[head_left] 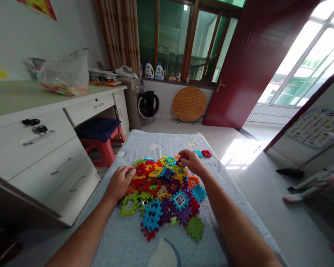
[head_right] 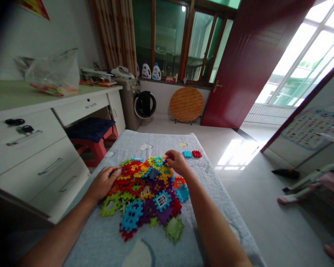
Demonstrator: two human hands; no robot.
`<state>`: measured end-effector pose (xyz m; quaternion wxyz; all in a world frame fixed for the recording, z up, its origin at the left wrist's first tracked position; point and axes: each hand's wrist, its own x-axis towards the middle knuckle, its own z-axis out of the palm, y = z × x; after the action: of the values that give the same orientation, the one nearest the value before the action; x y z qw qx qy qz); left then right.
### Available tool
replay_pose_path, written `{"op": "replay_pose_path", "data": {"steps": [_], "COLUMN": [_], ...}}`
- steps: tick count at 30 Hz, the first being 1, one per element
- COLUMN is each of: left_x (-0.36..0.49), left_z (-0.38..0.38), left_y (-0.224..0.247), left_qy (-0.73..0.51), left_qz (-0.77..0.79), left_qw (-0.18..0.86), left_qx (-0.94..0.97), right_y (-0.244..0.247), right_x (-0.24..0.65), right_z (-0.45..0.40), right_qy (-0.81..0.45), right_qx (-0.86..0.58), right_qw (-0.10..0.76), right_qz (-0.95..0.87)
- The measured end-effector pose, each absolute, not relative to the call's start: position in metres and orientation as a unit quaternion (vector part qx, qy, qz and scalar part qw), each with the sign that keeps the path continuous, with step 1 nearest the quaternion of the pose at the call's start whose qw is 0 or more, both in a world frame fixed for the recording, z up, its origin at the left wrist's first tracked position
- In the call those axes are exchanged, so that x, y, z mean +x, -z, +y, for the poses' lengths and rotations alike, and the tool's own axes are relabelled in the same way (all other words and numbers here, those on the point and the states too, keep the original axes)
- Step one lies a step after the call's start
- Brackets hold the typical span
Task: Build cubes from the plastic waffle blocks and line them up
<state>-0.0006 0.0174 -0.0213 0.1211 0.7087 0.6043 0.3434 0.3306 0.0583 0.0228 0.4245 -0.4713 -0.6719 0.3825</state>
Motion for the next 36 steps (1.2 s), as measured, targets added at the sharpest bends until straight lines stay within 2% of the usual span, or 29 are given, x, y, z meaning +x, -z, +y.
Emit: {"op": "replay_pose_path", "data": {"steps": [3, 9, 11, 16, 19, 21, 24, 27, 30, 36], "left_x": [-0.001, -0.001, -0.001, -0.001, -0.001, -0.001, -0.001, -0.001, 0.000, 0.002], "left_z": [0.015, 0.011, 0.012, 0.013, 0.013, 0.013, 0.013, 0.013, 0.013, 0.011], "left_y": [0.019, 0.015, 0.014, 0.015, 0.015, 0.016, 0.017, 0.018, 0.018, 0.014], "left_qy": [-0.367, -0.386, -0.383, -0.380, -0.379, -0.378, -0.372, -0.368, -0.362, -0.357], "left_qz": [0.604, 0.604, 0.604, 0.605, 0.607, 0.607, 0.606, 0.610, 0.612, 0.612], "left_qw": [0.113, 0.091, 0.091, 0.099, 0.100, 0.099, 0.103, 0.109, 0.115, 0.124], "left_qx": [0.698, 0.692, 0.693, 0.693, 0.691, 0.692, 0.695, 0.694, 0.694, 0.694], "right_y": [-0.018, 0.002, 0.004, -0.002, -0.011, -0.019, -0.030, -0.034, -0.031, -0.032], "right_x": [0.332, 0.341, 0.345, 0.357, 0.362, 0.362, 0.358, 0.350, 0.343, 0.331], "right_z": [0.054, 0.057, 0.057, 0.052, 0.049, 0.045, 0.038, 0.030, 0.028, 0.027], "right_qy": [-0.421, -0.440, -0.381, -0.109, -0.061, -0.097, -0.197, -0.240, -0.245, -0.320], "right_qx": [-0.470, -0.498, -0.534, -0.602, -0.603, -0.604, -0.577, -0.528, -0.498, -0.445], "right_qw": [0.493, 0.550, 0.538, 0.424, 0.418, 0.386, 0.287, 0.221, 0.211, 0.249], "right_qz": [-0.598, -0.506, -0.530, -0.668, -0.677, -0.691, -0.739, -0.784, -0.805, -0.798]}}
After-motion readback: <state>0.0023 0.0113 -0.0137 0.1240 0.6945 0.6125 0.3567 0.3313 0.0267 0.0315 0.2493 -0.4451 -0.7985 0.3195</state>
